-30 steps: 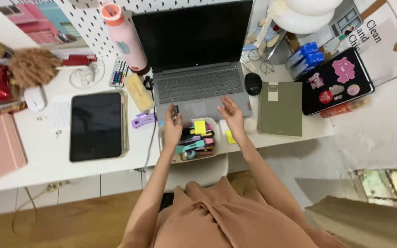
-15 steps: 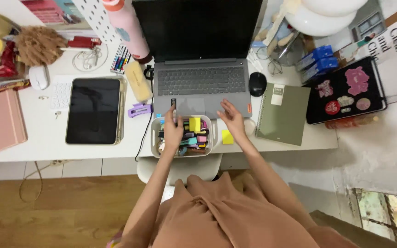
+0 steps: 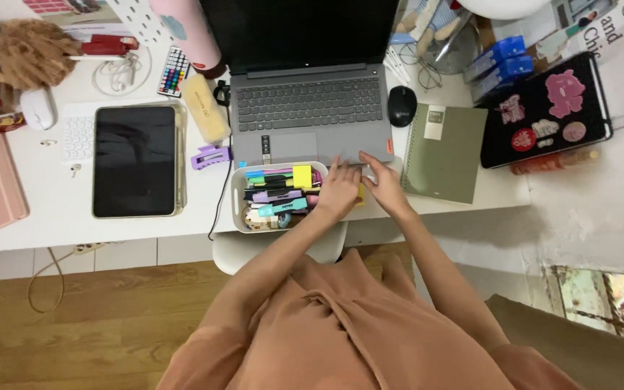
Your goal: Organizing stationery, notebooks, and tools on a desk and in a storage cart.
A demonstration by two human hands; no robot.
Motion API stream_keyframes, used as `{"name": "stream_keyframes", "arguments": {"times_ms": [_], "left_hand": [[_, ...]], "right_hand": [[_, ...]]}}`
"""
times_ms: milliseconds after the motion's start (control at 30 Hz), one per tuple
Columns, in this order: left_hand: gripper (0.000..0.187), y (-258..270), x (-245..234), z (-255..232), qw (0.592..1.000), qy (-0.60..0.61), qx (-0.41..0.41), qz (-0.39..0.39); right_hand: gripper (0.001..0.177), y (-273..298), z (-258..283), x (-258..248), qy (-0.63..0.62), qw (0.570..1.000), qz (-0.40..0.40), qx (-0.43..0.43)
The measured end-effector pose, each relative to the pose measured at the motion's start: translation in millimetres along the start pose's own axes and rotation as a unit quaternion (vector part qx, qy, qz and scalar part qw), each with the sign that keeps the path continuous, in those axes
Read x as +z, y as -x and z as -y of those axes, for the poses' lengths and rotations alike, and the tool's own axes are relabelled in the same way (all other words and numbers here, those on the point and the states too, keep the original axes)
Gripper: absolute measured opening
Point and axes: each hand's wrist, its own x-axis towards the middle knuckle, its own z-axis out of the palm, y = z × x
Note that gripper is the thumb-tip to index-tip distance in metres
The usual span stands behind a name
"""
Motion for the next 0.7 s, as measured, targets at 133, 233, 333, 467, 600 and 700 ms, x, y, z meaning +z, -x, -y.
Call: {"name": "stream_keyframes", "arguments": {"times_ms": [133,233,333,467,600,700], "left_hand": [[0.094,-13.4,3.1,-9.4,0.986,-0.064,0.02,0.156],[0.071,-8.2,27.6,-8.0,0.988,-0.083,0.05,0.12],[0.074,-11.8,22.9,-7.9,0.995,-0.066,0.036,0.063],[0.069,-17.9,-13.1,0.3,0.983,0.173,-0.064,0.016],[0.074,-18.5,-38.3,24.6,0.934,0.334,-0.118,-0.045],[0.075,-8.2,-58.4,45.5,0.9,0.402,-0.076,-0.151]], "right_hand": [[0.061,14.2,13.8,-12.3,0.044,0.998,0.023,0.04],[0.056,23.2,8.5,-13.6,-0.019,1.0,-0.019,-0.014],[0.056,24.2,1.3,-12.0,-0.005,0.999,-0.03,-0.007],[0.052,18.3,-7.8,-4.2,-0.06,0.997,-0.039,-0.005],[0.037,1.4,-6.1,6.2,-0.14,0.988,-0.059,-0.005],[0.035,-20.0,2.7,20.1,-0.216,0.975,-0.046,-0.028]]}}
